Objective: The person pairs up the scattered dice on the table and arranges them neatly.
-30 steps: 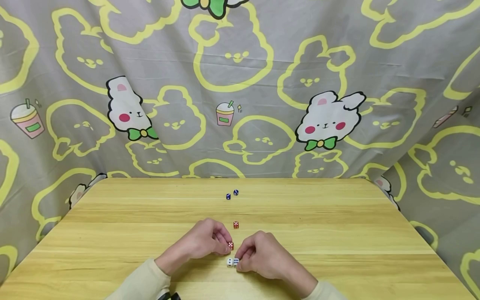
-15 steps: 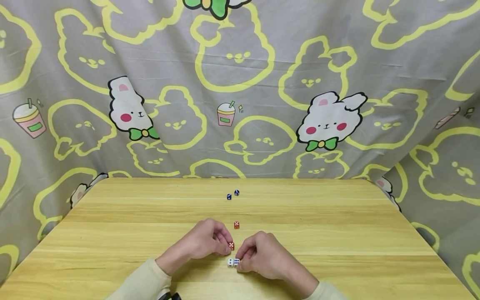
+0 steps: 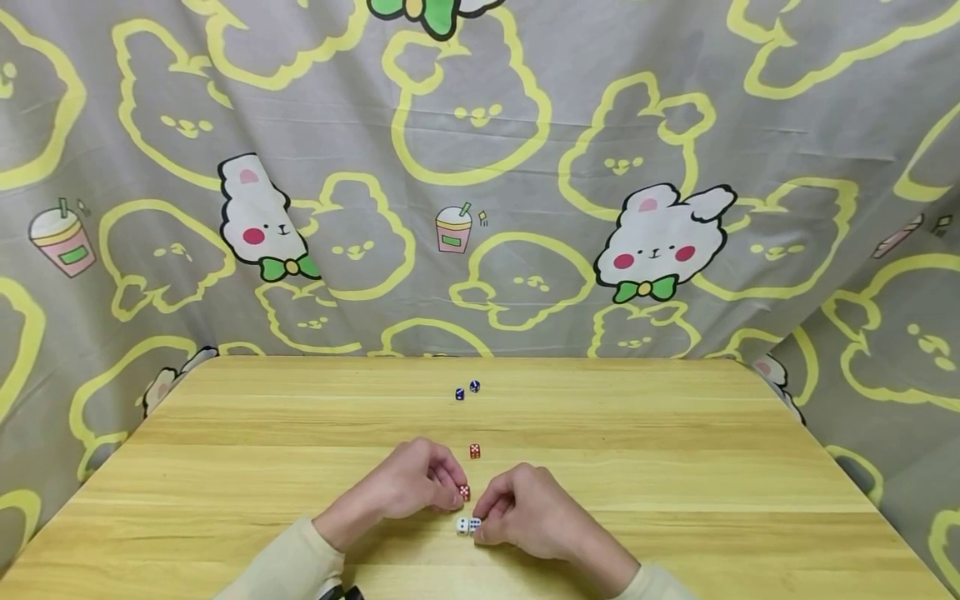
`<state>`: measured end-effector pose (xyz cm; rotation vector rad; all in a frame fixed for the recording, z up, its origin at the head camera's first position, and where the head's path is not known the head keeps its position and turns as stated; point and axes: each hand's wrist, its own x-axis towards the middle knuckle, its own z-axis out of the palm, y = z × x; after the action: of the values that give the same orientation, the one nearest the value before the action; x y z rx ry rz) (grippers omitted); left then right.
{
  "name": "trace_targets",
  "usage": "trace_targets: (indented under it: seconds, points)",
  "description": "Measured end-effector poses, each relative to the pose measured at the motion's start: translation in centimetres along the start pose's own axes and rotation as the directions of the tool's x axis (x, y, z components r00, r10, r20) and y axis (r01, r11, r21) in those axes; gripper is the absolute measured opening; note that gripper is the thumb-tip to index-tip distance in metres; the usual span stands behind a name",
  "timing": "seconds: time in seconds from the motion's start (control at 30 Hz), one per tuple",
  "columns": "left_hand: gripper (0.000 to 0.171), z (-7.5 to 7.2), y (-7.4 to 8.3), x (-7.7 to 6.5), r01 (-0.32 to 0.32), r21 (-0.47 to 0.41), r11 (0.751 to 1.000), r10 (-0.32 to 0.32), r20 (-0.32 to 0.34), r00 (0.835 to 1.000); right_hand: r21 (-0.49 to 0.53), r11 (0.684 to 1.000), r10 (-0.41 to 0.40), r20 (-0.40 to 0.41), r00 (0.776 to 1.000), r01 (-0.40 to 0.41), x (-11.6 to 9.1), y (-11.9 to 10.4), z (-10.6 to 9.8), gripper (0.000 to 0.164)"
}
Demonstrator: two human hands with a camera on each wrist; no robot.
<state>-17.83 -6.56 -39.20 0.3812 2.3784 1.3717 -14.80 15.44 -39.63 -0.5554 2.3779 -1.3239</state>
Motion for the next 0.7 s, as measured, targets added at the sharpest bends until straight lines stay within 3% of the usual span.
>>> trace_targets:
  seconds: [0.7]
  points:
    - [0.014,-0.11,-0.01,-0.05,-0.016,-0.007,1.0,0.016,0.009,1.0,0.004,1.0,0.023,-0.008,1.0,-0.023,0.04,-0.21,0.09,0.013]
